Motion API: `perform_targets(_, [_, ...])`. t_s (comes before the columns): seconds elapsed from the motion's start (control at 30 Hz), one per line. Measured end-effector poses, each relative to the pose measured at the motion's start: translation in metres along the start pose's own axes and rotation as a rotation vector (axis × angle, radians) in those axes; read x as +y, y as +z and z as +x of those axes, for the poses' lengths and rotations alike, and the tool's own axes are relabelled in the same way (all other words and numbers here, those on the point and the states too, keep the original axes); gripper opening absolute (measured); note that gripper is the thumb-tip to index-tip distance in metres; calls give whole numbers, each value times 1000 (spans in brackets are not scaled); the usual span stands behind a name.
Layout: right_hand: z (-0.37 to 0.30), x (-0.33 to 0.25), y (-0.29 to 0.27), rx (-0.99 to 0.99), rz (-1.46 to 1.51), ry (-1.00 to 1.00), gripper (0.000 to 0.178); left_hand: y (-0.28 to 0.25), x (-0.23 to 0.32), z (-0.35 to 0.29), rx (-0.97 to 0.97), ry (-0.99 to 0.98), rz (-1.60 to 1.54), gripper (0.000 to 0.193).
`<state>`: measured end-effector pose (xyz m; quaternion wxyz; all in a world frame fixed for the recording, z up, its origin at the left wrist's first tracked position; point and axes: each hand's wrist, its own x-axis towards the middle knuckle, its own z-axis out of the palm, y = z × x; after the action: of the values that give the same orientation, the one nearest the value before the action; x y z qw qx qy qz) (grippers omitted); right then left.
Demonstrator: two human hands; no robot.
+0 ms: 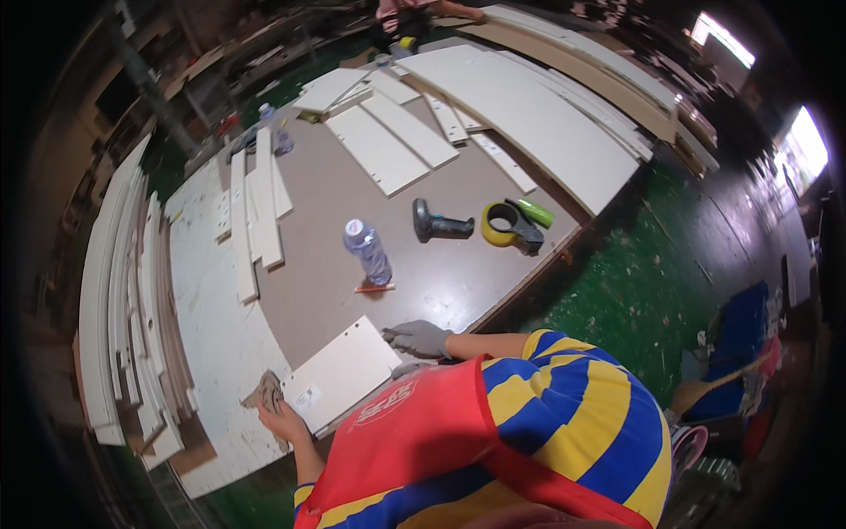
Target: The person wipes white wooden panels with a cloth and uses a handheld barcode scanner to scan labels on the panels. They handle multiple panels, scanning each one and placing them on a workbench.
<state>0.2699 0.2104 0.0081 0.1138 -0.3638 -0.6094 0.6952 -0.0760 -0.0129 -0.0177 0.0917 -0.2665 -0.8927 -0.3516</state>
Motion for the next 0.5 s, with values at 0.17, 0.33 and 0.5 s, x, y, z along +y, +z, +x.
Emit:
perform_targets(0.17, [-4, -5, -4, -44, 76, 47, 28, -2, 7, -1, -7, -69, -13, 55])
perform_targets(0.33, [-9, -17, -4, -41, 42, 13, 27, -9, 16, -2, -13, -37, 18, 55])
perform_targets(0.5, [-11, -23, -6, -80, 34, 84, 28, -6, 9, -2, -11, -76, 15, 54])
